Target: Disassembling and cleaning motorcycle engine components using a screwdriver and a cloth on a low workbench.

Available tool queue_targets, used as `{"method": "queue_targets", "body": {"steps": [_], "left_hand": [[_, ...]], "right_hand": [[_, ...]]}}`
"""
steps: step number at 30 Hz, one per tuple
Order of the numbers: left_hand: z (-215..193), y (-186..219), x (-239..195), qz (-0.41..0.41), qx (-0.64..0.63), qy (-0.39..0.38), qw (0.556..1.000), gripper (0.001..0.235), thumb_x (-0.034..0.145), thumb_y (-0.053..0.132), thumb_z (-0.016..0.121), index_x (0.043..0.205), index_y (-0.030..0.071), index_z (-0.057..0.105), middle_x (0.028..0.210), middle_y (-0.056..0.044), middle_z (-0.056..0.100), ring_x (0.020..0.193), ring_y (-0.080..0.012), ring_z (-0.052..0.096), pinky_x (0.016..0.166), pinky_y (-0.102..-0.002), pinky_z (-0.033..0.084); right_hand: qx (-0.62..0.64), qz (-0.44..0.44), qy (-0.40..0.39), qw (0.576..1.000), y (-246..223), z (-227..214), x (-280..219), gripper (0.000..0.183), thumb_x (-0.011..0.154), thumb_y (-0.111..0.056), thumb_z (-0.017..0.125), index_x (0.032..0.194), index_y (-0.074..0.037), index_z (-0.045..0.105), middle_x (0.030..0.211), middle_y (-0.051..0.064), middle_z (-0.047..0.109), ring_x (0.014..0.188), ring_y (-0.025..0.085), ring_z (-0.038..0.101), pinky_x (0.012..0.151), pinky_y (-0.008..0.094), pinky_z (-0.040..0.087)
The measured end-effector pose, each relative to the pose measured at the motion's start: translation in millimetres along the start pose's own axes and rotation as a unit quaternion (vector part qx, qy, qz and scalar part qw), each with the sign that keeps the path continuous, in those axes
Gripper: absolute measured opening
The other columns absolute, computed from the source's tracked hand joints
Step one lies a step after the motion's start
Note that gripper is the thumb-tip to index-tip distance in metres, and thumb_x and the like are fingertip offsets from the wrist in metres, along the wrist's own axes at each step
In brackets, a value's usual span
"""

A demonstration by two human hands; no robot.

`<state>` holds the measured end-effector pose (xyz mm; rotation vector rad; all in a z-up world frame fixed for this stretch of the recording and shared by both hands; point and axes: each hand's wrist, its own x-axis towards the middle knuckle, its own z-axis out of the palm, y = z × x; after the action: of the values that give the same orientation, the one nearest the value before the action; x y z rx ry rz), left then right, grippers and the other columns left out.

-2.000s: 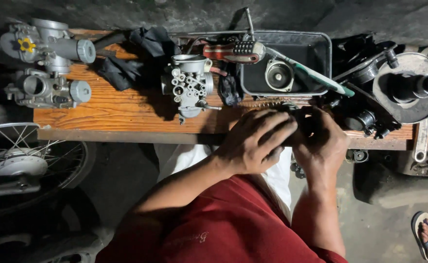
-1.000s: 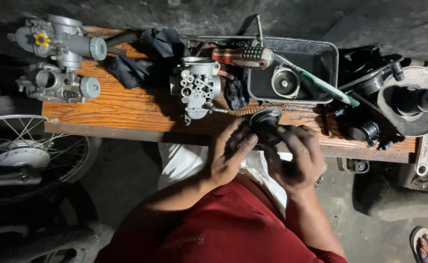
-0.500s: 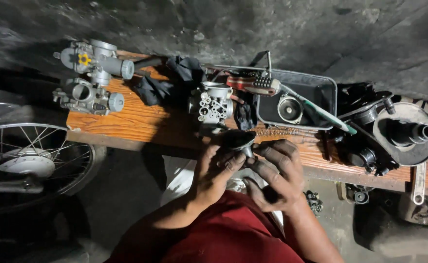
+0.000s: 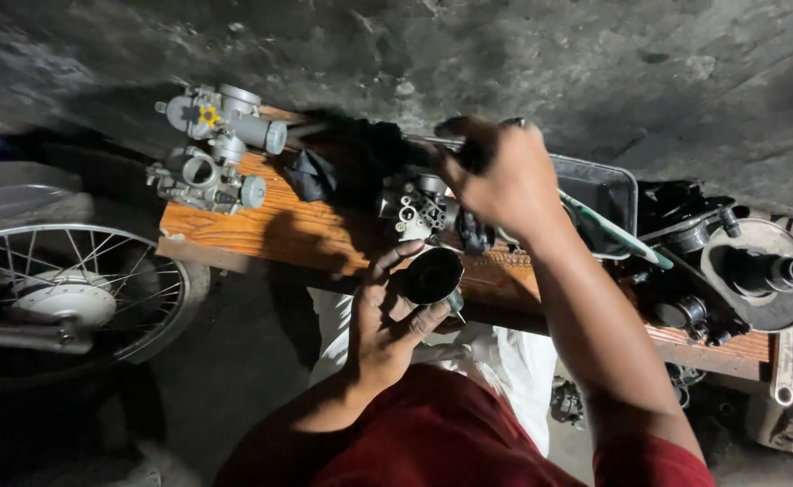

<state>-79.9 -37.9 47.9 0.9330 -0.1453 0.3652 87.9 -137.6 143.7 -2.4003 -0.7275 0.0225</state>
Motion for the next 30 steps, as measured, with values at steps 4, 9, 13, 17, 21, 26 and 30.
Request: {"method": "queue_targets", "body": {"steps": [4,9,13,17,21,26,30], "left_hand": [[-4,0,1,0.022,0.014,0.025,0.999,0.06,0.091,-0.001,0.076,0.143,-0.005,0.046,0.115,-0.02,0.072,0.108,-0.022,0.069,0.1,-0.043,0.057],[-3,5,2,0.025,0.029,0.083,0.996,0.054,0.084,-0.005,0.08,0.133,-0.006,0.059,0.117,-0.017,0.071,0.11,-0.0204,0.067,0.099,-0.041,0.059],[-28,-1,-7,-0.029,0.035,0.026,0.999,0.039,0.088,-0.009,0.074,0.123,0.0,0.06,0.116,-0.01,0.072,0.103,-0.0182,0.072,0.091,-0.029,0.062],[-50,-38,-26,-0.024,-0.003,0.042,0.999,0.051,0.09,-0.013,0.069,0.132,0.001,0.044,0.123,-0.017,0.066,0.11,-0.0251,0.071,0.099,-0.035,0.06],[-28,-5,-2,-0.014,0.018,0.031,0.999,0.042,0.09,-0.011,0.069,0.129,0.0,0.058,0.124,-0.011,0.07,0.111,-0.0188,0.07,0.102,-0.03,0.058],[-40,-24,-9,0.017,0.03,0.054,0.998,0.046,0.094,-0.003,0.071,0.133,0.008,0.049,0.127,-0.015,0.068,0.11,-0.024,0.071,0.096,-0.033,0.061],[-46,-24,-10,0.174,0.51,0.046,0.841,0.04,0.1,0.003,0.069,0.136,-0.002,0.053,0.129,-0.014,0.066,0.107,-0.0215,0.072,0.093,-0.031,0.058]], "right_hand": [[-0.035,0.033,-0.038,0.998,-1,29,51,0.025,0.087,-0.036,0.075,0.102,-0.017,0.081,0.072,0.016,0.074,0.085,0.046,0.073,0.082,0.056,0.057],[-0.209,0.033,-0.071,0.975,30,70,88,0.022,0.071,-0.028,0.079,0.082,-0.009,0.081,0.065,0.015,0.072,0.067,0.04,0.075,0.058,0.054,0.06],[-0.192,-0.071,-0.001,0.979,46,79,81,0.024,0.075,-0.02,0.07,0.092,-0.004,0.075,0.081,0.027,0.072,0.066,0.05,0.069,0.055,0.055,0.056],[0.045,-0.174,0.066,0.982,12,49,61,0.032,0.078,-0.005,0.069,0.108,0.007,0.072,0.091,0.02,0.074,0.071,0.033,0.062,0.068,0.04,0.054],[0.191,-0.153,0.13,0.961,-3,34,54,0.002,0.1,0.005,0.064,0.101,0.003,0.064,0.079,0.005,0.065,0.065,0.013,0.054,0.06,0.027,0.046],[0.255,-0.198,0.268,0.908,-5,2,33,0.005,0.11,-0.003,0.056,0.115,-0.002,0.056,0.102,0.007,0.058,0.09,0.017,0.05,0.084,0.032,0.045],[0.368,-0.169,0.331,0.852,6,-18,2,0.013,0.115,-0.024,0.054,0.118,-0.012,0.053,0.097,0.001,0.049,0.082,0.012,0.042,0.07,0.029,0.046]]}}
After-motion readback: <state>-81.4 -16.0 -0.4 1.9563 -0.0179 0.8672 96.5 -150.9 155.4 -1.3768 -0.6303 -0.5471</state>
